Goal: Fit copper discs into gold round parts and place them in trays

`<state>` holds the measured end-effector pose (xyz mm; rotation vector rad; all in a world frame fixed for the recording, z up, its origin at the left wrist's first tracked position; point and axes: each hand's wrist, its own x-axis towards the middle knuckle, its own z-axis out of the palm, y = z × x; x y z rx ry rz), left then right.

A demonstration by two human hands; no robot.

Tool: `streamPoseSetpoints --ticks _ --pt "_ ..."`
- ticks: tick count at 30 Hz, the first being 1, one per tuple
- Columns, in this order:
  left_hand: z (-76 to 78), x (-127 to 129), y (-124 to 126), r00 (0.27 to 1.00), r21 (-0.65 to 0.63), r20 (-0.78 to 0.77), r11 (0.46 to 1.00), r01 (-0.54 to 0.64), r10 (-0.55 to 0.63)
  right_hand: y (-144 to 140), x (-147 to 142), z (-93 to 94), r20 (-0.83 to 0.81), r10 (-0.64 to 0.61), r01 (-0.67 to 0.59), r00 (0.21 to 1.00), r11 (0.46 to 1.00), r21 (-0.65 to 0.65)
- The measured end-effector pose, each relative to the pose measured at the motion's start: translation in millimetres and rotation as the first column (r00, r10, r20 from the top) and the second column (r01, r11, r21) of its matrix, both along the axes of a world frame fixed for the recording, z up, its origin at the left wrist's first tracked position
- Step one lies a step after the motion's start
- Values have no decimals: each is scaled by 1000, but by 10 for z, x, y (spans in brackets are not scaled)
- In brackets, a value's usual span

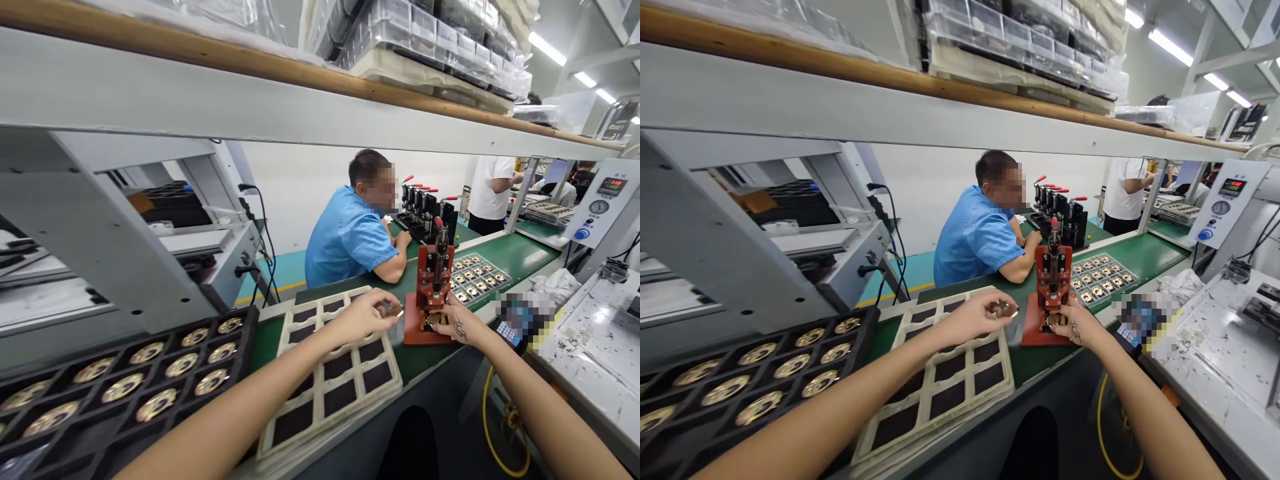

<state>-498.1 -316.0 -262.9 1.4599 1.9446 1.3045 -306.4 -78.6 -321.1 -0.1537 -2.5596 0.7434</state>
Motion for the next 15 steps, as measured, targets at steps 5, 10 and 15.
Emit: streamPoseSetpoints --ticks 5,10,15 --pt "194 -269 -791 956 84 269 986 -146 119 -172 252 261 -1 -11 11 1000 994 108" --pt "261 -379 -1740 823 144 419 867 -478 384 91 277 999 -182 -231 250 956 964 90" --pt "365 -541 -2529 728 124 195 720 -683 657 243 -422 1939 -407 -281 290 869 956 -40"
